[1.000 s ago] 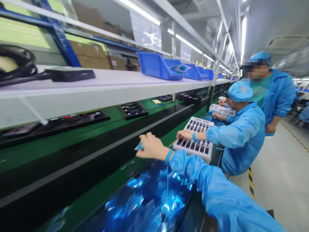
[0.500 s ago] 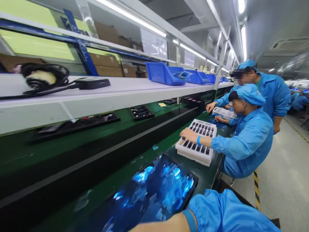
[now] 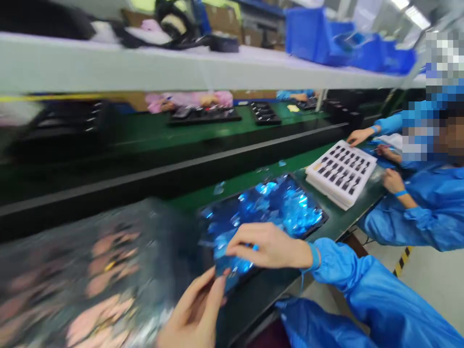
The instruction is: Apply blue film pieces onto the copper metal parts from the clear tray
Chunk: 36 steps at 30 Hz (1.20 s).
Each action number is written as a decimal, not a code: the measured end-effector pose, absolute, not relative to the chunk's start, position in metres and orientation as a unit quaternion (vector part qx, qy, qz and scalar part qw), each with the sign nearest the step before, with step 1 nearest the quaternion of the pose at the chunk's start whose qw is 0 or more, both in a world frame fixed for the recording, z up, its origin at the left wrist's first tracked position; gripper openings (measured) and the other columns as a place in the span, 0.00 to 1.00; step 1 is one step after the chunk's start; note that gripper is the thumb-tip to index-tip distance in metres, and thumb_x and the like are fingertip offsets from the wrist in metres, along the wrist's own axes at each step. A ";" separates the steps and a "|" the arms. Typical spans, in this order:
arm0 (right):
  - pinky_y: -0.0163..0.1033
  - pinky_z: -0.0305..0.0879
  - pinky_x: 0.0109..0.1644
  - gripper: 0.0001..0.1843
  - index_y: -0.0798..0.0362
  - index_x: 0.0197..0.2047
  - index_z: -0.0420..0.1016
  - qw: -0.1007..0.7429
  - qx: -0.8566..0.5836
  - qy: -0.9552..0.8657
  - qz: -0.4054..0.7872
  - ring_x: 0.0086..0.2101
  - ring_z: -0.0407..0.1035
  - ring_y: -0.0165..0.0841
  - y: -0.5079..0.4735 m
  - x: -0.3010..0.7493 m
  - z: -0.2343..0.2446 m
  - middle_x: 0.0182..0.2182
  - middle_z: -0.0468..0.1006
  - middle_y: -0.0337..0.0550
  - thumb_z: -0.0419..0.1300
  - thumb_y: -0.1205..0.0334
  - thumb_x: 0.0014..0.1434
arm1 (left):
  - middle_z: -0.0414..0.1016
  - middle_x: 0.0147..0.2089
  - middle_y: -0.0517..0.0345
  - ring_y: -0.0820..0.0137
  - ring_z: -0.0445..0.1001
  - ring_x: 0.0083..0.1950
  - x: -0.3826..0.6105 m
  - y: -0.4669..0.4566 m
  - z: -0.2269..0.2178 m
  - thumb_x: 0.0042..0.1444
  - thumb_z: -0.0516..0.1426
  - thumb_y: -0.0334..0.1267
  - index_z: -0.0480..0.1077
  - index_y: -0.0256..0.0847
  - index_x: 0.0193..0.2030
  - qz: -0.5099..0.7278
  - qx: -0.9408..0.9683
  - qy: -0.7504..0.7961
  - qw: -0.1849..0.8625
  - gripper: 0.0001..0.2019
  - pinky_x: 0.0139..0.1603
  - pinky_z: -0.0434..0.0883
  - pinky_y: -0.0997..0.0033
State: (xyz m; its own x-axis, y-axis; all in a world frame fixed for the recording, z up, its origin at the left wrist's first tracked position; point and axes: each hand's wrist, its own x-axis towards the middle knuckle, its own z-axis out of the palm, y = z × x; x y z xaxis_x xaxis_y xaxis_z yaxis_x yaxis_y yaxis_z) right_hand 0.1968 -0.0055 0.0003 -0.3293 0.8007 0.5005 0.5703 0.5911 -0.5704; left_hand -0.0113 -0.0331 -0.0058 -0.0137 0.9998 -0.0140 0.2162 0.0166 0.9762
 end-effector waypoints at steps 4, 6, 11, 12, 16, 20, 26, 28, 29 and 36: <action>0.40 0.77 0.50 0.07 0.51 0.52 0.84 0.424 -0.460 -0.780 0.016 0.45 0.78 0.36 -0.013 0.193 -0.010 0.44 0.85 0.47 0.63 0.62 0.78 | 0.86 0.40 0.50 0.62 0.81 0.33 -0.004 -0.034 -0.019 0.49 0.76 0.57 0.86 0.42 0.47 0.468 0.445 0.556 0.524 0.25 0.33 0.81 0.65; 0.40 0.77 0.46 0.06 0.49 0.51 0.84 0.446 -0.447 -0.776 -0.015 0.41 0.77 0.36 -0.014 0.193 -0.013 0.42 0.85 0.46 0.64 0.64 0.77 | 0.86 0.42 0.48 0.62 0.81 0.36 0.001 -0.032 -0.024 0.50 0.77 0.56 0.86 0.42 0.48 0.485 0.424 0.533 0.549 0.25 0.34 0.80 0.67; 0.42 0.78 0.44 0.06 0.49 0.47 0.83 0.432 -0.427 -0.792 -0.065 0.39 0.77 0.36 -0.018 0.192 -0.011 0.39 0.85 0.45 0.63 0.67 0.76 | 0.85 0.43 0.50 0.66 0.77 0.36 0.006 -0.036 -0.030 0.50 0.78 0.52 0.87 0.42 0.51 0.510 0.371 0.493 0.600 0.25 0.35 0.77 0.70; 0.43 0.79 0.44 0.07 0.49 0.47 0.82 0.419 -0.413 -0.805 -0.079 0.39 0.78 0.37 -0.019 0.192 -0.011 0.40 0.85 0.45 0.63 0.68 0.76 | 0.85 0.43 0.50 0.68 0.77 0.35 0.007 -0.036 -0.031 0.50 0.78 0.51 0.86 0.42 0.51 0.515 0.359 0.486 0.608 0.25 0.35 0.76 0.70; 0.44 0.80 0.48 0.08 0.53 0.51 0.80 0.385 -0.349 -0.847 -0.113 0.41 0.79 0.39 -0.018 0.194 -0.008 0.42 0.85 0.48 0.60 0.73 0.75 | 0.85 0.46 0.50 0.71 0.74 0.34 0.006 -0.034 -0.034 0.48 0.80 0.50 0.86 0.41 0.52 0.531 0.296 0.457 0.649 0.27 0.36 0.74 0.71; 0.46 0.81 0.50 0.08 0.55 0.52 0.77 0.381 -0.307 -0.871 -0.054 0.44 0.79 0.41 -0.020 0.200 -0.003 0.44 0.85 0.51 0.59 0.74 0.75 | 0.83 0.47 0.51 0.73 0.72 0.36 0.003 -0.031 -0.029 0.50 0.80 0.50 0.84 0.41 0.52 0.540 0.250 0.399 0.698 0.26 0.34 0.71 0.74; 0.44 0.81 0.46 0.11 0.49 0.52 0.76 0.468 -0.302 -0.813 0.171 0.42 0.81 0.39 -0.033 0.206 0.003 0.41 0.84 0.46 0.60 0.74 0.73 | 0.78 0.44 0.56 0.73 0.72 0.39 -0.004 -0.037 -0.014 0.57 0.78 0.46 0.81 0.41 0.53 0.566 0.201 0.371 0.708 0.22 0.39 0.71 0.76; 0.45 0.81 0.44 0.13 0.49 0.51 0.77 0.480 -0.303 -0.803 0.182 0.40 0.81 0.39 -0.035 0.206 0.004 0.40 0.85 0.45 0.61 0.75 0.71 | 0.78 0.42 0.57 0.73 0.73 0.39 -0.006 -0.038 -0.010 0.55 0.78 0.44 0.81 0.41 0.50 0.583 0.201 0.372 0.693 0.20 0.40 0.72 0.78; 0.45 0.81 0.43 0.13 0.49 0.51 0.78 0.483 -0.301 -0.803 0.178 0.40 0.82 0.40 -0.035 0.205 0.004 0.39 0.85 0.46 0.62 0.76 0.70 | 0.77 0.41 0.58 0.74 0.73 0.39 -0.006 -0.038 -0.008 0.55 0.78 0.44 0.80 0.40 0.48 0.594 0.207 0.373 0.682 0.19 0.41 0.73 0.78; 0.46 0.81 0.42 0.15 0.48 0.50 0.78 0.524 -0.292 -0.788 0.140 0.39 0.83 0.41 -0.037 0.207 0.001 0.39 0.86 0.45 0.63 0.76 0.67 | 0.81 0.46 0.54 0.68 0.80 0.47 -0.005 -0.037 -0.007 0.57 0.76 0.44 0.82 0.41 0.50 0.659 0.231 0.421 0.578 0.18 0.50 0.79 0.72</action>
